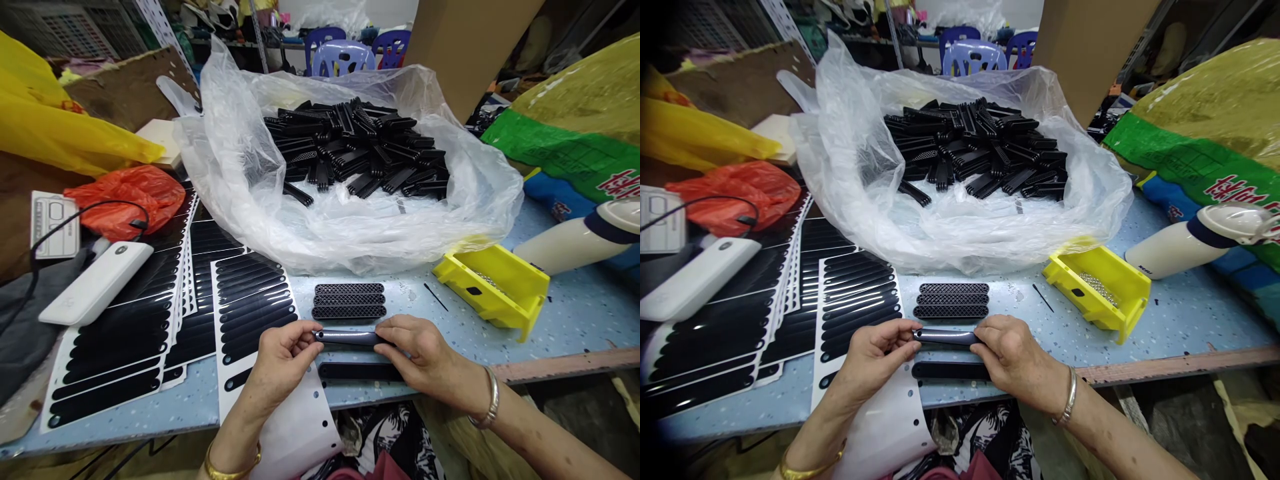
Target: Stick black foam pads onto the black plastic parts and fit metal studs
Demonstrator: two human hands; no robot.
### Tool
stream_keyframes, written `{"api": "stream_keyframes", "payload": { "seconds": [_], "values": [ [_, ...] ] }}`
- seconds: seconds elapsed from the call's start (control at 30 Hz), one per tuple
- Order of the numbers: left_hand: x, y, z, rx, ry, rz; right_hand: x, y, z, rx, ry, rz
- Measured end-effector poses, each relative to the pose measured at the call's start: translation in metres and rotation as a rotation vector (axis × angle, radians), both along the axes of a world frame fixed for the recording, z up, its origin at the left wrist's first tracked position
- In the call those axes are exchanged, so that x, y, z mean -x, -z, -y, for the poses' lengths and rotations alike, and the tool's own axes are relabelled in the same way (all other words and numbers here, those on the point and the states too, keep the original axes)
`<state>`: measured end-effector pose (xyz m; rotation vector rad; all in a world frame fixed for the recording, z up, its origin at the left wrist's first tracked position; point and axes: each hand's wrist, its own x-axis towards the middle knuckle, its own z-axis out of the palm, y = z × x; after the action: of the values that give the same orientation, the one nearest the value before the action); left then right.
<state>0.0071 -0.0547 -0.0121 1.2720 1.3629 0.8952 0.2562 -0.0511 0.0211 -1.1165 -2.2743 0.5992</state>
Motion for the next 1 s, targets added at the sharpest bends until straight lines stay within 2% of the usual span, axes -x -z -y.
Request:
{"api": "stream_keyframes", "payload": {
  "seconds": [0.5, 1.0],
  "values": [
    [-0.0006, 0.0014, -0.0009, 0.029, -0.024, 0.045, -0.0045, 0.0007, 0.0004, 0.058, 0.036, -0.117],
    [0.0008, 0.0012, -0.0011, 0.022, -0.004, 0.003, -0.0031, 0.0057, 0.0022, -0.019, 0.017, -0.087]
  ]
}}
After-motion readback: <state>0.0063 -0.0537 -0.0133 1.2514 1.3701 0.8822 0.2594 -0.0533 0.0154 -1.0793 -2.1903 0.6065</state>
